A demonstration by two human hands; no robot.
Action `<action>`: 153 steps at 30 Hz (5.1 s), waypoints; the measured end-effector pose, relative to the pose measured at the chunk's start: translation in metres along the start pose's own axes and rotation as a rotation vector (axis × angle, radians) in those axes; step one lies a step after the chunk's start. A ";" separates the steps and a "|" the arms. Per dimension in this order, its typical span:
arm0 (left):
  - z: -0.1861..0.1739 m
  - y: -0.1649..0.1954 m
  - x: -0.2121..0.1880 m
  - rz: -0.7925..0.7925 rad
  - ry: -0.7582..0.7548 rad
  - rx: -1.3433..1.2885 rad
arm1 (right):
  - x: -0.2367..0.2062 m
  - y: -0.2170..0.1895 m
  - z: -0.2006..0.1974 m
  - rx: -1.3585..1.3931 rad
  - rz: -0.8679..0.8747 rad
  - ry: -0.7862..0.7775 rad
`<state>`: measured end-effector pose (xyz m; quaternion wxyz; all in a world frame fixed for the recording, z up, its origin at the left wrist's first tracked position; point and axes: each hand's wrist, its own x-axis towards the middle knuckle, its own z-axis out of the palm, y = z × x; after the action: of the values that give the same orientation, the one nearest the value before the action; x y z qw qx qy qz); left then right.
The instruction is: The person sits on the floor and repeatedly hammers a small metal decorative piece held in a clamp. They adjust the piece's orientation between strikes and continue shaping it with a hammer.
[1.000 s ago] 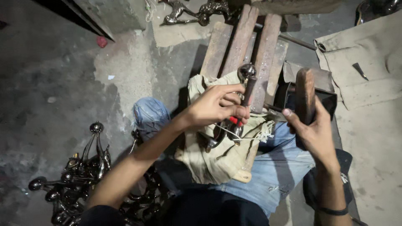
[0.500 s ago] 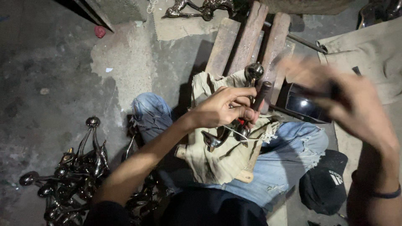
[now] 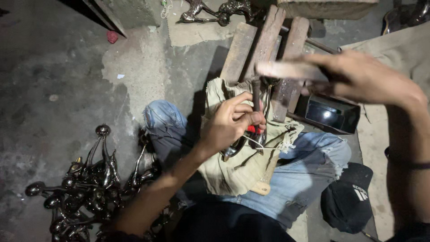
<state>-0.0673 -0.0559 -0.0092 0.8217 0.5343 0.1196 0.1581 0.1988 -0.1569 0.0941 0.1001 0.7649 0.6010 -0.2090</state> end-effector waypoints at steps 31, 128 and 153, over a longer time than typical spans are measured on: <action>0.025 0.001 -0.025 0.095 0.333 0.127 | 0.036 -0.050 -0.032 -0.115 -0.342 0.216; -0.012 0.022 0.079 0.180 -0.950 0.654 | -0.117 -0.047 0.130 0.306 0.277 0.927; -0.001 0.055 0.061 -0.096 -0.533 0.432 | -0.094 -0.008 0.317 1.035 0.489 1.513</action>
<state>-0.0192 -0.0106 0.0389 0.6986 0.7121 -0.0435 -0.0550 0.1097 -0.3655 -0.1463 -0.6265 0.7515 0.1622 0.1282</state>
